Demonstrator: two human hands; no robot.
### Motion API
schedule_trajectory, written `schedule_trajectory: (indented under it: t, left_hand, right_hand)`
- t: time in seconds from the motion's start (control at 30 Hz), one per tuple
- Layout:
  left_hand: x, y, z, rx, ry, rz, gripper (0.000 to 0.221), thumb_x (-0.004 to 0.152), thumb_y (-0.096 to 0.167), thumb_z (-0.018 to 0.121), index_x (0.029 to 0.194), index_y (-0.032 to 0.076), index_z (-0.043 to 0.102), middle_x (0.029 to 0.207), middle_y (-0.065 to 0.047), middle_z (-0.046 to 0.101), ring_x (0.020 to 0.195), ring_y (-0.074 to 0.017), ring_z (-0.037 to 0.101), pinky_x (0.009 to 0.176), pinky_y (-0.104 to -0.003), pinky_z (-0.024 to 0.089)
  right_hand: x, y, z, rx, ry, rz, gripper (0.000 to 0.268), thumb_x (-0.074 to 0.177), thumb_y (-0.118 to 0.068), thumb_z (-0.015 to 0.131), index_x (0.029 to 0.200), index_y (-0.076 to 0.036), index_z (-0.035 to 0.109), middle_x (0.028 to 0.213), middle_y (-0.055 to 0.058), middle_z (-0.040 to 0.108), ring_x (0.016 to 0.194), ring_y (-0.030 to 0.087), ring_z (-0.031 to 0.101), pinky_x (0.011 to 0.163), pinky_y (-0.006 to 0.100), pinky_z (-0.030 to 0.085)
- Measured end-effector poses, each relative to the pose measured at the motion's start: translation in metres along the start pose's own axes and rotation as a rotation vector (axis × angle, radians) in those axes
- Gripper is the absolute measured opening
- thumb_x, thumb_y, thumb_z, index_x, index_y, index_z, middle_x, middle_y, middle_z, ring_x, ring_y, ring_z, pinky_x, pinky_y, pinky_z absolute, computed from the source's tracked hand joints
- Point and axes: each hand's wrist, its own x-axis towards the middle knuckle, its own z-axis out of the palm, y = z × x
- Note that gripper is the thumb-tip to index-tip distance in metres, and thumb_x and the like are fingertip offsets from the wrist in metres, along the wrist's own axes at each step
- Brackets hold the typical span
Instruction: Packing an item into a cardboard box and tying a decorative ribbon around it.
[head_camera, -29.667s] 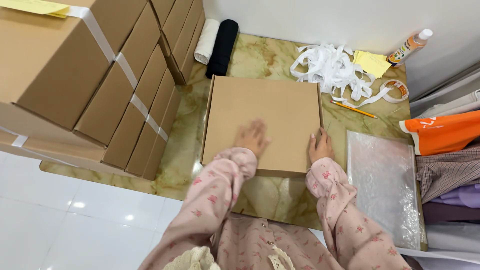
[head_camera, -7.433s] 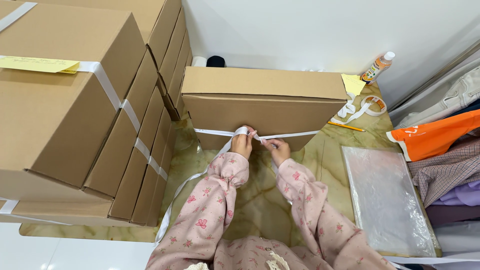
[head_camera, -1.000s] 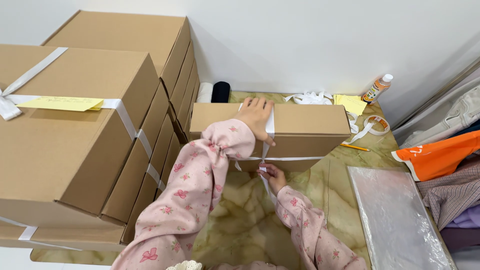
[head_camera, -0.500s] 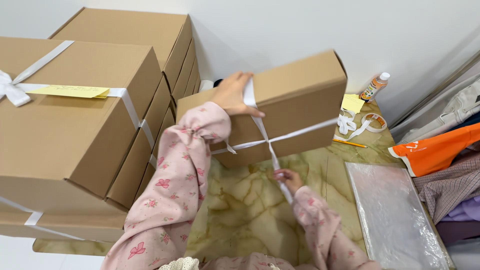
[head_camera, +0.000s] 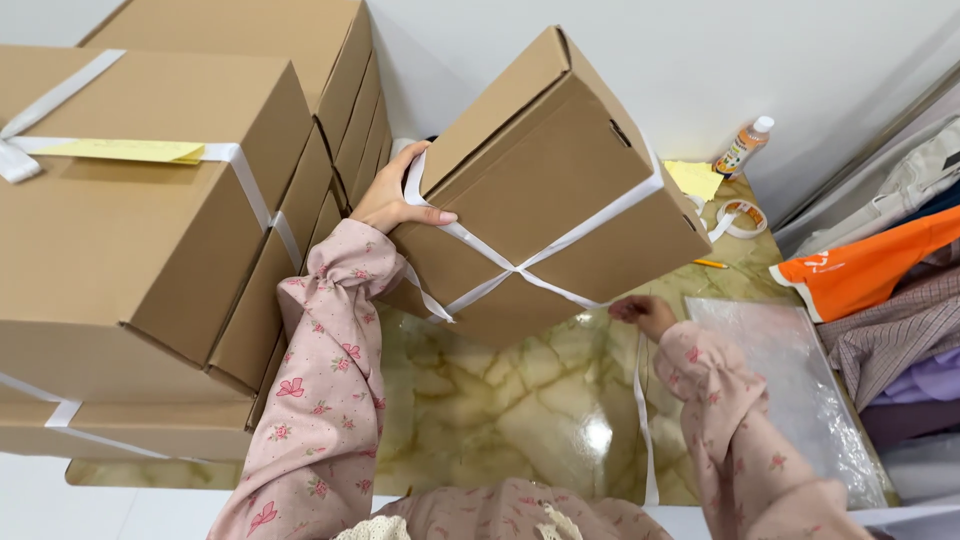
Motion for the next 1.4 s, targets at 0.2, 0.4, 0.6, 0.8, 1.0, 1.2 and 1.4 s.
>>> schedule_trajectory:
  t: [0.2,0.4,0.6,0.8,1.0,1.2,1.4]
  left_hand:
    - [-0.015,-0.003,0.000,-0.045,-0.162,0.115,0.115,0.046,0.028,0.101,0.145,0.017,0.045,0.131,-0.011,0.053,0.131,-0.0268,0.045,0.117,-0.044,0.028]
    - [-0.034,0.010,0.007,0.053,-0.314,0.254,0.129,0.037,0.030,0.106,0.147,0.015,0.042,0.126,-0.011,0.053,0.121,-0.0273,0.044,0.113,-0.049,0.028]
    - [-0.058,0.042,0.035,0.221,-0.371,0.335,0.131,0.034,0.048,0.100,0.147,0.013,0.044,0.122,-0.017,0.058,0.117,-0.0361,0.050,0.110,-0.049,0.028]
    - [-0.074,0.027,0.090,0.565,-0.314,0.554,0.125,0.041,0.058,0.093,0.146,0.011,0.046,0.123,-0.013,0.056,0.119,-0.0333,0.052,0.118,-0.055,0.027]
    - [-0.111,-0.032,0.118,0.818,-0.045,0.684,0.103,0.047,0.038,0.081,0.142,0.013,0.052,0.125,-0.007,0.054,0.122,-0.0271,0.052,0.119,-0.048,0.030]
    - [-0.146,-0.092,0.160,0.934,0.071,0.781,0.091,0.056,0.030,0.072,0.143,0.015,0.052,0.136,-0.009,0.054,0.128,-0.0285,0.052,0.115,-0.050,0.035]
    - [-0.198,-0.170,0.232,1.046,0.300,0.872,0.054,0.092,0.018,0.035,0.142,0.022,0.054,0.138,-0.008,0.058,0.129,-0.0227,0.054,0.111,-0.044,0.039]
  right_hand:
    - [0.007,-0.049,0.000,-0.186,-0.089,0.064,0.025,0.094,-0.021,0.069,0.114,-0.008,0.079,0.100,0.014,0.079,0.088,0.020,0.075,0.092,0.035,0.057]
    - [0.016,-0.105,-0.003,-0.178,-0.121,0.145,0.034,0.088,-0.030,0.075,0.117,-0.013,0.077,0.105,0.010,0.078,0.096,0.019,0.073,0.094,0.035,0.055]
    - [0.021,-0.145,-0.004,-0.161,-0.142,0.227,0.045,0.082,-0.040,0.082,0.121,-0.018,0.075,0.110,0.006,0.077,0.104,0.018,0.070,0.095,0.036,0.054]
    - [0.038,-0.151,0.016,-0.148,-0.148,0.277,0.054,0.077,-0.048,0.087,0.124,-0.023,0.074,0.114,0.002,0.076,0.111,0.017,0.068,0.097,0.036,0.052]
    - [0.007,-0.225,0.074,0.114,-0.072,0.171,0.034,0.095,-0.022,0.069,0.122,-0.001,0.066,0.111,0.004,0.067,0.102,0.014,0.060,0.095,0.032,0.053]
    - [0.111,-0.081,0.086,0.203,0.070,0.150,0.048,0.081,-0.036,0.092,0.118,-0.014,0.071,0.102,0.000,0.072,0.095,0.014,0.068,0.082,0.033,0.060]
    - [0.097,-0.031,0.118,-0.137,0.200,0.120,0.034,0.083,-0.053,0.082,0.111,-0.035,0.077,0.089,-0.008,0.071,0.090,0.009,0.067,0.085,0.028,0.055]
